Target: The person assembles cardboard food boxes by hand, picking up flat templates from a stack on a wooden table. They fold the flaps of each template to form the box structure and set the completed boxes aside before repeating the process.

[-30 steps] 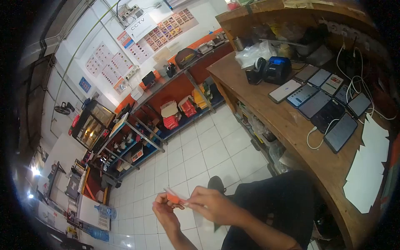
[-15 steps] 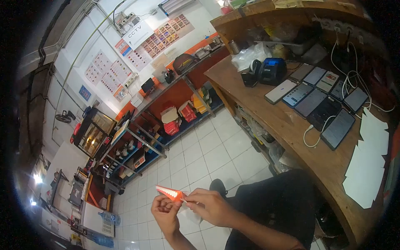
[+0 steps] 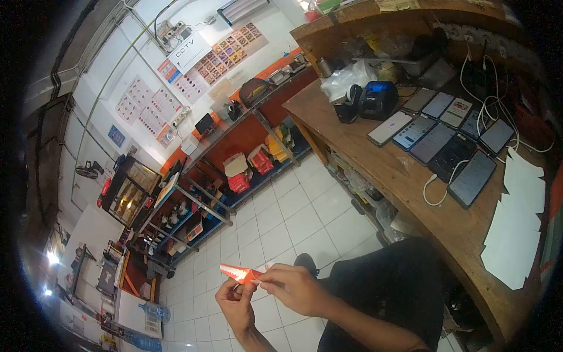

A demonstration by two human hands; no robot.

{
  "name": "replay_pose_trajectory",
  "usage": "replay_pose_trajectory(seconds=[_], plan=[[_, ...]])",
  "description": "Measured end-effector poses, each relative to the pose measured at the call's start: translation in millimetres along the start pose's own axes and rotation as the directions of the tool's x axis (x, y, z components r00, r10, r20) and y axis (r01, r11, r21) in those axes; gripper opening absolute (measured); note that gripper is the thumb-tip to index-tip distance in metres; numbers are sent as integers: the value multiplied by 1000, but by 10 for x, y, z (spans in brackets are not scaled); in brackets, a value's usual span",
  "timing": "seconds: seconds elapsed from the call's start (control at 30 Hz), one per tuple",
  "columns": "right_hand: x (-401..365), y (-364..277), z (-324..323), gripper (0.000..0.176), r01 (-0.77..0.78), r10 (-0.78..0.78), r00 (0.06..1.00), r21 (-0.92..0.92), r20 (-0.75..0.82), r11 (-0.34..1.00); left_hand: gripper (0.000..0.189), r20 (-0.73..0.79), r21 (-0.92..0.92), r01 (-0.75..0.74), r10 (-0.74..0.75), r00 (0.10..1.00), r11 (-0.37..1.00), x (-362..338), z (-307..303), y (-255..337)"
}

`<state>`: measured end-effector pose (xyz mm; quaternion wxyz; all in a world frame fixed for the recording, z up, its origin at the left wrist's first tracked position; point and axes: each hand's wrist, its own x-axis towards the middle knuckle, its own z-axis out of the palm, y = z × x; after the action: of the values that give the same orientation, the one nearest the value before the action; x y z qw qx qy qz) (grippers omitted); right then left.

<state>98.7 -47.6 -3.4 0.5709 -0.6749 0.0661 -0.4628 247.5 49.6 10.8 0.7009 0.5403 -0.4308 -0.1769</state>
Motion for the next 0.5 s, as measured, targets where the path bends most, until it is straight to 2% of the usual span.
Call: replay_pose_trajectory(seconds=[0.07, 0.17, 0.27, 0.33, 0.37, 0.43, 0.5], plan=[[1, -12, -2, 18, -40, 41, 999, 24, -11, 999, 22, -8, -6, 28, -28, 1000, 1000, -10, -29, -11], [-1, 15, -11, 17, 0, 0, 1000, 3, -16, 1000, 22, 55, 34, 23, -25, 998, 999, -10, -105, -61], [-8, 49, -30, 14, 65, -65, 998, -78, 12, 995, 21, 76, 66, 6, -11, 997, 998, -4, -62, -109], [-19, 79, -33, 15, 125, -127, 992, -223, 9, 967, 18, 75, 108, -101, 93, 993, 989, 0, -20, -205], [-27, 93, -34, 15, 116, -119, 993, -230, 0, 966, 18, 83, 103, -93, 84, 993, 990, -9, -9, -219], [-43, 121, -32, 18, 91, -90, 996, -341, 19, 936, 16, 138, 293, -168, 132, 982, 941, -13, 53, -177], [-35, 149, -26, 13, 100, -121, 992, -349, -41, 932, 17, 180, 345, -180, 123, 976, 921, -29, 46, -183]])
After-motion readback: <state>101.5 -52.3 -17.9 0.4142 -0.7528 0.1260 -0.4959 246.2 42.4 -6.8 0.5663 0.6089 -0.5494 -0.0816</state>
